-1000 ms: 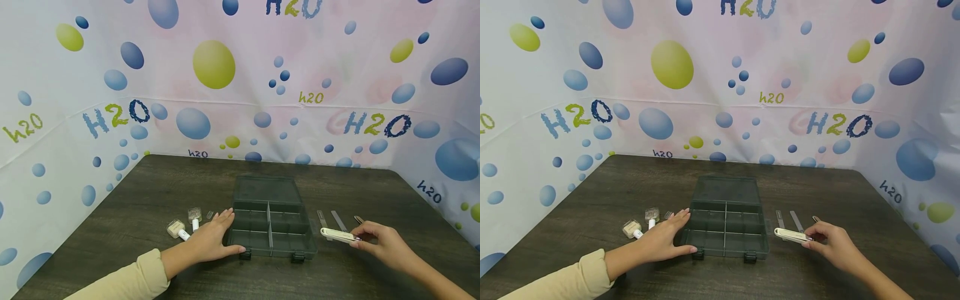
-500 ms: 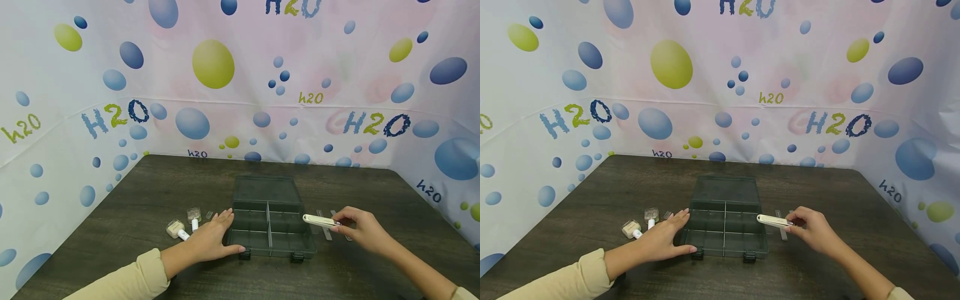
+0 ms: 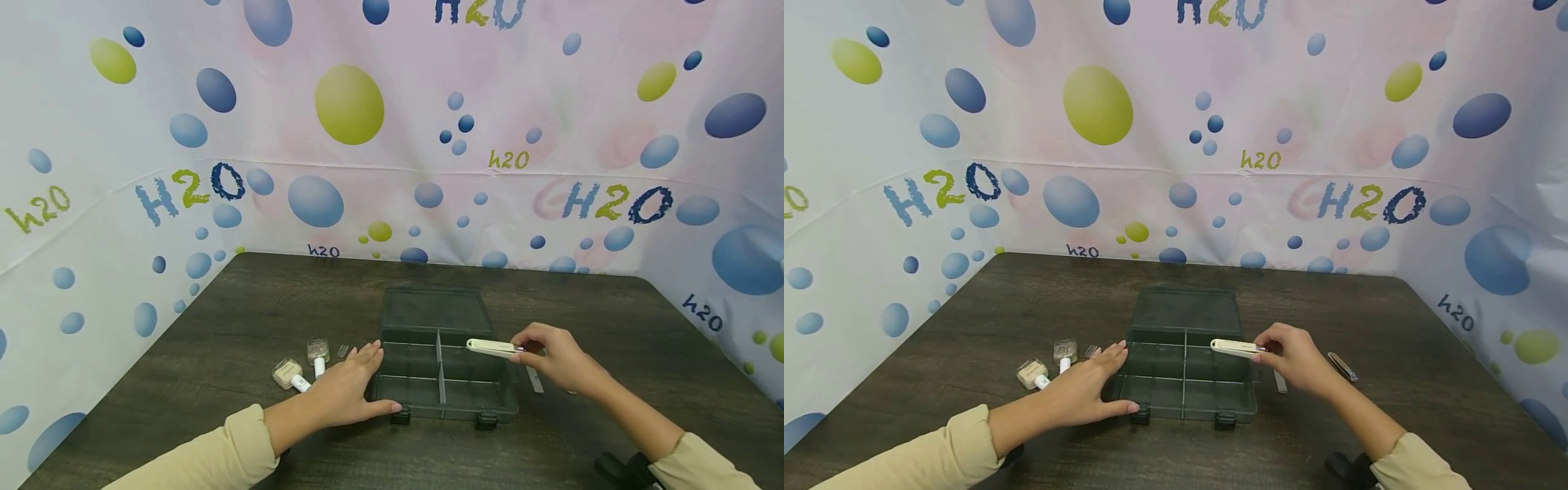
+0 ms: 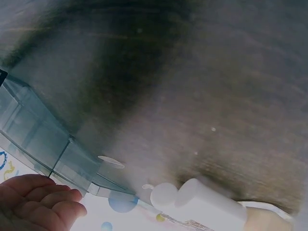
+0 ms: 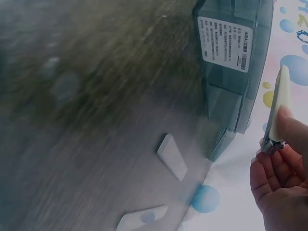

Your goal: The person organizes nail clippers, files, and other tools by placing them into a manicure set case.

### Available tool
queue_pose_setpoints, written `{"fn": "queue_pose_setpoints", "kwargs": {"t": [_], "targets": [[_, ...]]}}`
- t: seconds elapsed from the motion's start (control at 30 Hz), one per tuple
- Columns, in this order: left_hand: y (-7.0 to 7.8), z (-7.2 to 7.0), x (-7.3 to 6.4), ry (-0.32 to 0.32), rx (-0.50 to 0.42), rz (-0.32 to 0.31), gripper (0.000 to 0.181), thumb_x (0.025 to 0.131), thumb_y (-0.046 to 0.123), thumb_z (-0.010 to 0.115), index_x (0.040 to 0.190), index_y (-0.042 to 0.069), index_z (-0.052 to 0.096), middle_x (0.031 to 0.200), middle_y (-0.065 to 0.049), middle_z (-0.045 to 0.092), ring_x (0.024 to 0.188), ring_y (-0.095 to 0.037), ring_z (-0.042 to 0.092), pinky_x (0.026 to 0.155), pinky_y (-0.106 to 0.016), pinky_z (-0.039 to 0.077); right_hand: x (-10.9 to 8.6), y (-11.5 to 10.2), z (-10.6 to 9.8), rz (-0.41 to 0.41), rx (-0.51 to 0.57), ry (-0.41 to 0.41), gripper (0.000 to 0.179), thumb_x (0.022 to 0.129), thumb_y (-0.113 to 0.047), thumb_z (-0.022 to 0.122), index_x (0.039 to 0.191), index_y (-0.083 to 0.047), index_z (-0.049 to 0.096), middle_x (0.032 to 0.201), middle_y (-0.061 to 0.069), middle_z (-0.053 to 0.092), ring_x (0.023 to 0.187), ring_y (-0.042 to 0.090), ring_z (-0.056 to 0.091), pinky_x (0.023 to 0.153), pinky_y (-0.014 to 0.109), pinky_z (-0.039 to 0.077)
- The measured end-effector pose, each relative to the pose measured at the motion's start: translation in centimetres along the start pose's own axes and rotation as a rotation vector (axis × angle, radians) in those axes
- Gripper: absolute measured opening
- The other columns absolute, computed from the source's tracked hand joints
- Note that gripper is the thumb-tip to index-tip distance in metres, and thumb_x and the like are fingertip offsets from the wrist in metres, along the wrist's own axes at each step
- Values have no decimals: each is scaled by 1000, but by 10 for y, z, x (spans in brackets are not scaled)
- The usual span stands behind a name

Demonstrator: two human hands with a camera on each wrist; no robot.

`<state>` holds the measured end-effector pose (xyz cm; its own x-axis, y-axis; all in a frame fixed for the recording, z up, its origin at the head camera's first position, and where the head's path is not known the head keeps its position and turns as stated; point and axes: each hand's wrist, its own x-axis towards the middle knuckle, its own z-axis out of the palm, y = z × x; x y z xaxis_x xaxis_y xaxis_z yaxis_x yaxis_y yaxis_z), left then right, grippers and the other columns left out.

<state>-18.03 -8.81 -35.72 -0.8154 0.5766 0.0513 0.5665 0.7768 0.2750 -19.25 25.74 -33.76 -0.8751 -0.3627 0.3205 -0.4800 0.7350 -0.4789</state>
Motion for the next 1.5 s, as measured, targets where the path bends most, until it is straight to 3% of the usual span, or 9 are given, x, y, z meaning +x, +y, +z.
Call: {"fn": "queue_pose_setpoints", "kwargs": {"t": [0.47, 0.83, 1.1, 1.33, 1.5], "targets": [[1, -1, 1, 8, 4, 6, 87, 81, 59, 59, 136, -6, 41, 147, -21, 33, 135, -36, 34, 106, -50, 35, 26, -2, 19, -57, -28, -51, 10, 79, -9, 71, 86, -3, 69, 79, -1, 58, 67, 1, 47, 57, 20, 45], [2, -4, 0, 1, -3, 10, 88, 81, 60, 59, 136, -7, 41, 147, -22, 33, 135, -37, 34, 106, -50, 36, 38, -3, 35, -125, -181, -84, 7, 76, -9, 73, 81, -5, 69, 75, -4, 54, 69, 7, 39, 60, 24, 37], [1, -4, 1, -12, 9, -4, 88, 81, 60, 59, 137, -5, 40, 148, -20, 32, 135, -37, 34, 105, -50, 37, 41, -8, 38, -140, -259, -116, 10, 75, -9, 74, 83, -4, 71, 79, -1, 58, 73, 10, 44, 60, 24, 43], [1, -3, 1, -11, 10, -6, 88, 82, 60, 58, 138, -5, 40, 148, -20, 31, 134, -38, 34, 103, -50, 39, 46, -15, 40, -216, -449, -152, 11, 70, -12, 77, 67, -11, 67, 67, -4, 52, 64, 8, 31, 54, 20, 35], [1, -3, 0, -9, 16, -3, 87, 82, 60, 58, 137, -5, 40, 148, -21, 32, 133, -39, 35, 102, -50, 40, 48, -18, 42, -236, -530, -165, 14, 69, -12, 78, 63, -12, 66, 65, -6, 50, 63, 8, 30, 54, 19, 35]]}}
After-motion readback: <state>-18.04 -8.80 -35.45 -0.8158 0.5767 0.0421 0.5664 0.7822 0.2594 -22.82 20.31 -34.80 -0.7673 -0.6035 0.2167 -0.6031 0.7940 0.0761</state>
